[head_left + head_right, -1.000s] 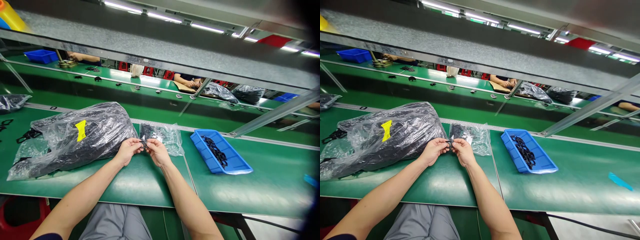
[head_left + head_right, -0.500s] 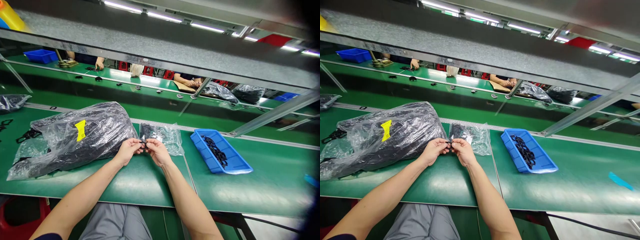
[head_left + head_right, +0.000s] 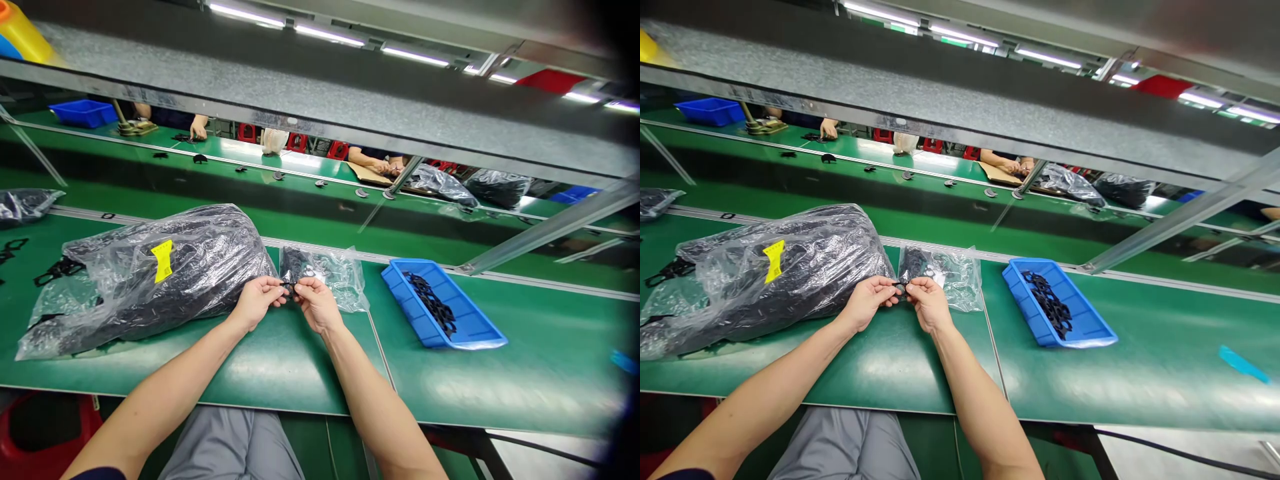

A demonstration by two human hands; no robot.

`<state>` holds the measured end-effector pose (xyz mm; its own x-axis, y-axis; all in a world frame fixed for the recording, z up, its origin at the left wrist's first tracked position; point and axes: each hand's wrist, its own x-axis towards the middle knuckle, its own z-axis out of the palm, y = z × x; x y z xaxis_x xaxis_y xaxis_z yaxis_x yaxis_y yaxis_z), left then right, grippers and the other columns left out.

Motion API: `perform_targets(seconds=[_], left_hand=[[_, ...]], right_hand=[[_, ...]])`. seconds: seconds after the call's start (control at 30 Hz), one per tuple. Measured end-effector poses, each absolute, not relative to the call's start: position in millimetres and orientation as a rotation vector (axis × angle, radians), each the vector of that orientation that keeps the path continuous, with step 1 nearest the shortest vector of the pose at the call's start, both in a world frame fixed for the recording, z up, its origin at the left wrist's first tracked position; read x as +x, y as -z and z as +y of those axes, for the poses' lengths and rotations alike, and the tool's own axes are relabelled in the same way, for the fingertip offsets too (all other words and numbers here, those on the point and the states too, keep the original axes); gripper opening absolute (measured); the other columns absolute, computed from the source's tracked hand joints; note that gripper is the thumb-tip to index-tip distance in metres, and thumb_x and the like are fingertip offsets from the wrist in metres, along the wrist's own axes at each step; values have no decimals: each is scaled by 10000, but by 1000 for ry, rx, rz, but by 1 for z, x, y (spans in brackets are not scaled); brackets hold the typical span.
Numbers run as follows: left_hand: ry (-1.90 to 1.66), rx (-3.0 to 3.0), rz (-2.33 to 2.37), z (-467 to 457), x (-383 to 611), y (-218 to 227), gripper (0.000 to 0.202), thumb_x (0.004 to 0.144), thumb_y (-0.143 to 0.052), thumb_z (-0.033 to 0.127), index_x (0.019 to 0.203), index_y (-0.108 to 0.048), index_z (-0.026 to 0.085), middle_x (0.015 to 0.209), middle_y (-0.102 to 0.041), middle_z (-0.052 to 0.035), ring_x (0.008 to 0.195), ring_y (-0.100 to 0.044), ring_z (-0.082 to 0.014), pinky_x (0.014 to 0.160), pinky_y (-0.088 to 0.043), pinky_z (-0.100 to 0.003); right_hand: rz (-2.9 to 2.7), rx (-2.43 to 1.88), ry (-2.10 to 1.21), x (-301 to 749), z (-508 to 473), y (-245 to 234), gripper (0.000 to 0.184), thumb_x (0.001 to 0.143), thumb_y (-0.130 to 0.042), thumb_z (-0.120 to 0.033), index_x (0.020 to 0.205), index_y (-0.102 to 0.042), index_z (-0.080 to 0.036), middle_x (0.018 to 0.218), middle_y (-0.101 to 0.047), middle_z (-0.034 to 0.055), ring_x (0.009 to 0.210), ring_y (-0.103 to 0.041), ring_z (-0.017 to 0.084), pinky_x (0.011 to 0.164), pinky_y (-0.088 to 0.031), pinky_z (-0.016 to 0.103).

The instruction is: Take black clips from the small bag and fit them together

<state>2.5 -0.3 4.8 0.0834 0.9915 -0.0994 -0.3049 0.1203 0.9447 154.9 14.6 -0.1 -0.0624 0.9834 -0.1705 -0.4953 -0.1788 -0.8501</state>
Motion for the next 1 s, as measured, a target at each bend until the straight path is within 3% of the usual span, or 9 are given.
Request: perform_targets(seconds=[0.17, 0.3, 0.43, 0.6, 0.87, 1.0], left_hand=[[-1233, 945, 928, 0, 3, -2, 335, 666, -765, 245, 945, -641, 107, 784, -712, -72, 654, -652, -137, 618, -509, -256], [-1379, 1275, 1008, -2, 2, 4, 202, 743, -698, 243, 916, -674, 142, 832, -697, -63, 731, -653, -155, 684, -530, -292], [-1542, 1898, 1092, -5, -3, 4, 147, 839, -583, 173, 926, -700, 192, 914, -675, -67, 862, -630, -170, 773, -519, -308], [-1505, 2242, 1018, -6, -6, 5, 205, 864, -521, 116, 950, -686, 201, 900, -653, -71, 851, -612, -169, 781, -517, -316], [-1555, 1624, 1156, -6, 2, 8, 197, 831, -589, 203, 1022, -635, 180, 1021, -604, -77, 761, -611, -126, 623, -532, -235], [-1519, 1507, 1156, -5, 2, 5, 202, 825, -601, 235, 1017, -640, 185, 1011, -618, -74, 824, -615, -143, 643, -527, -226]], right_hand=[[-843, -914, -1434, 156, 16, 3, 298, 551, -857, -249, 754, -646, -195, 639, -620, -45, 535, -532, 78, 527, -462, 213], [-979, -993, -1318, 158, 14, 2, 282, 604, -827, -312, 804, -663, -200, 755, -655, -11, 647, -590, 112, 588, -501, 240], [-1007, -977, -1497, 155, 10, 0, 265, 689, -760, -404, 794, -639, -192, 667, -640, -10, 593, -603, 122, 526, -486, 236], [-979, -944, -1588, 150, 7, -1, 265, 635, -812, -341, 750, -630, -188, 600, -629, -24, 573, -600, 112, 503, -468, 205], [-936, -967, -1576, 154, 9, -5, 275, 606, -821, -332, 725, -625, -181, 622, -621, -34, 549, -611, 108, 481, -466, 204], [-1012, -991, -1530, 155, 9, -3, 271, 614, -813, -340, 729, -628, -180, 566, -610, -39, 519, -600, 113, 477, -468, 217]])
